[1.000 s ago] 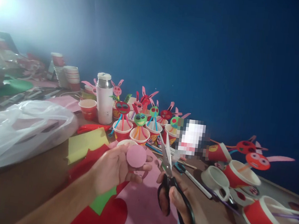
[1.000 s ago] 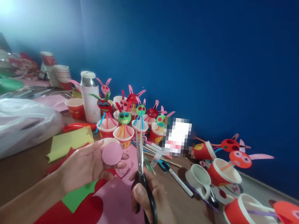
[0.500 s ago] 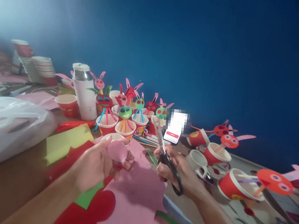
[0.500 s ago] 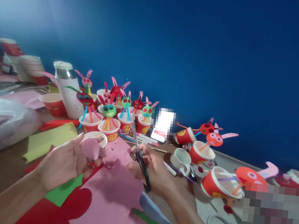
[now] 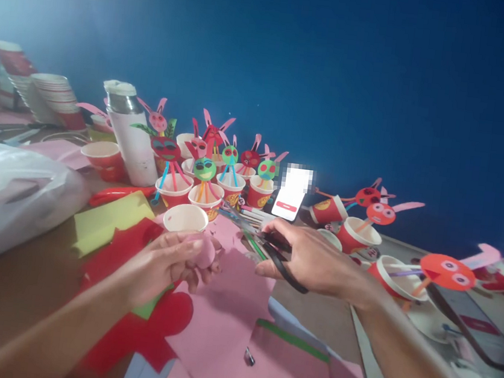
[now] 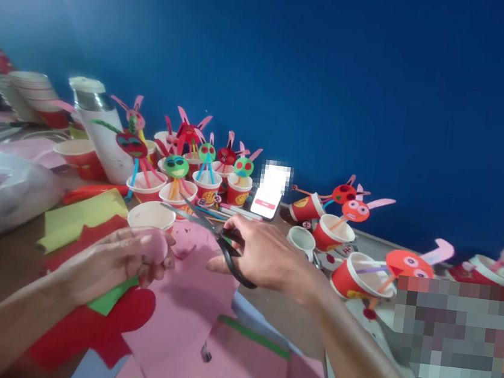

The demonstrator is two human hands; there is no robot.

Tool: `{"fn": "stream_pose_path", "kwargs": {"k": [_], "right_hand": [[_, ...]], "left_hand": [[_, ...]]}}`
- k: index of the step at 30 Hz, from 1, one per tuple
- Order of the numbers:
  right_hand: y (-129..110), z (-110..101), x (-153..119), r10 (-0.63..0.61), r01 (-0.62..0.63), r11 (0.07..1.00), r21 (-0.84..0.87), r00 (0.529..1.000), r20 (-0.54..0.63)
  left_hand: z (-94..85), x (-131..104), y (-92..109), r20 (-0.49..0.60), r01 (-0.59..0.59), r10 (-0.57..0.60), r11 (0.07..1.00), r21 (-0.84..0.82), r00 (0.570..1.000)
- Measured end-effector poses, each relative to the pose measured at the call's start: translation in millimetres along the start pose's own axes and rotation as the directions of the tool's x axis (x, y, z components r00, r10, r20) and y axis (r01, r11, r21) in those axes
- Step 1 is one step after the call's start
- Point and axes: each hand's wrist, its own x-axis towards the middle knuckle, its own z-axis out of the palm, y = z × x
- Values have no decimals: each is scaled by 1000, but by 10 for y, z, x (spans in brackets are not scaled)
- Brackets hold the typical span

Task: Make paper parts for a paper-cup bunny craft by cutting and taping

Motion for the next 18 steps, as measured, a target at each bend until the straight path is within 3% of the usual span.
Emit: {"fn": "stream_pose_path", "kwargs": {"k": [4, 9, 13, 18], "right_hand": [[139, 34, -169, 147, -145, 987, -70, 989, 14], [522, 183, -533, 365, -359, 927, -107, 931, 32], [676, 333, -663, 418, -402, 864, -301, 908, -13], [709, 547, -595, 435, -408, 809, -424, 900, -37]], "left_hand": [[-73, -141, -19, -5, -16, 17, 985, 172, 1000], [-151, -177, -141, -14, 61, -60, 978, 197, 998], [-106, -116, -201, -7, 79, -79, 972, 221, 997], [-92, -70, -205, -15, 57, -55, 982, 179, 998]]}}
